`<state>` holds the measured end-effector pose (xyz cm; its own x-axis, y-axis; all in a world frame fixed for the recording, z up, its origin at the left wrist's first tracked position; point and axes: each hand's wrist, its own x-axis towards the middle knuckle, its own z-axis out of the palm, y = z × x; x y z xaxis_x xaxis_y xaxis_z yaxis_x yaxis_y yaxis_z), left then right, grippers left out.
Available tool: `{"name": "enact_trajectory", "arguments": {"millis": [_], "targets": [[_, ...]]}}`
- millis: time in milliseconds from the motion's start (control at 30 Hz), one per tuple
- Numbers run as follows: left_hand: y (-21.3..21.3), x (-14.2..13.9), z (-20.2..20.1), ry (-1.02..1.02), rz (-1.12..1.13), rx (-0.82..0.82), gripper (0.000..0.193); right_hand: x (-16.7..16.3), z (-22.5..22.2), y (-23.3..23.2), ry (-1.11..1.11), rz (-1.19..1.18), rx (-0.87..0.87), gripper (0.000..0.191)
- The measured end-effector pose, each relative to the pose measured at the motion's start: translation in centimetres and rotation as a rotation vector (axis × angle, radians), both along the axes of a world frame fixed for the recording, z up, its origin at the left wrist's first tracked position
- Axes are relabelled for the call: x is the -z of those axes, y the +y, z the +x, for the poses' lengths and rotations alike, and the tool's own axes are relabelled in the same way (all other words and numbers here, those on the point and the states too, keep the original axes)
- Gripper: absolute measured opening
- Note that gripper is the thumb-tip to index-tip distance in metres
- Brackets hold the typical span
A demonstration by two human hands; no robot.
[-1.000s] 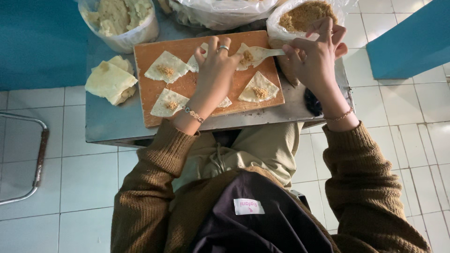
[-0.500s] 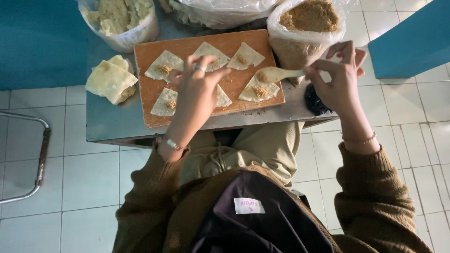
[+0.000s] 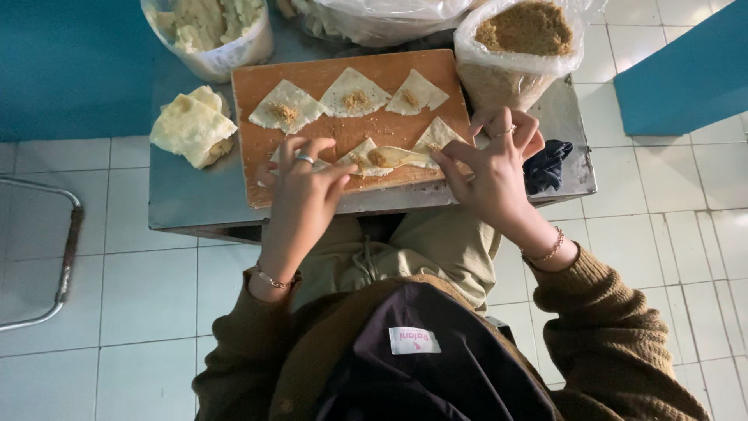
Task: The person arranges triangular dough wrappers on a wooden board, spoons brown filling from a plastic bag onto each wrapper, then folds the wrappers over the filling by hand to form filled pastries, setting folded pieces aside and starting new ones.
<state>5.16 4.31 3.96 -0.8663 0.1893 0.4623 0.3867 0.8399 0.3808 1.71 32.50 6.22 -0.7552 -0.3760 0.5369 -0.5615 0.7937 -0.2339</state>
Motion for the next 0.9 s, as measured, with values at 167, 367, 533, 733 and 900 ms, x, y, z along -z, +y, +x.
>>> {"name": "enact_trajectory", "arguments": {"millis": [167,367,533,733,900], "targets": [[1.4,0.6,-0.3,-0.01,0.035,0.066,0.032,-0.5,0.2,-0.4,0.023,0.031,-0.001,0.011],[2.2,1.5,-0.9,-0.009,-0.048,0.019,0.025,-0.4,0.2,-0.4,0.006,0.017,-0.006,0.012],[2.1,1.9,-0.6,-0.009,-0.065,0.007,0.025,-0.1,0.2,-0.2,-0.007,0.013,0.005,0.012],[0.5,1.3,0.2,0.015,0.071,0.017,0.026,-0.1,-0.5,0.6,-0.088,-0.038,-0.02,0.014],[-0.4,0.3,0.6,0.043,0.026,-0.01,0.035,-0.3,-0.5,0.3,-0.059,-0.025,-0.019,0.014]]}}
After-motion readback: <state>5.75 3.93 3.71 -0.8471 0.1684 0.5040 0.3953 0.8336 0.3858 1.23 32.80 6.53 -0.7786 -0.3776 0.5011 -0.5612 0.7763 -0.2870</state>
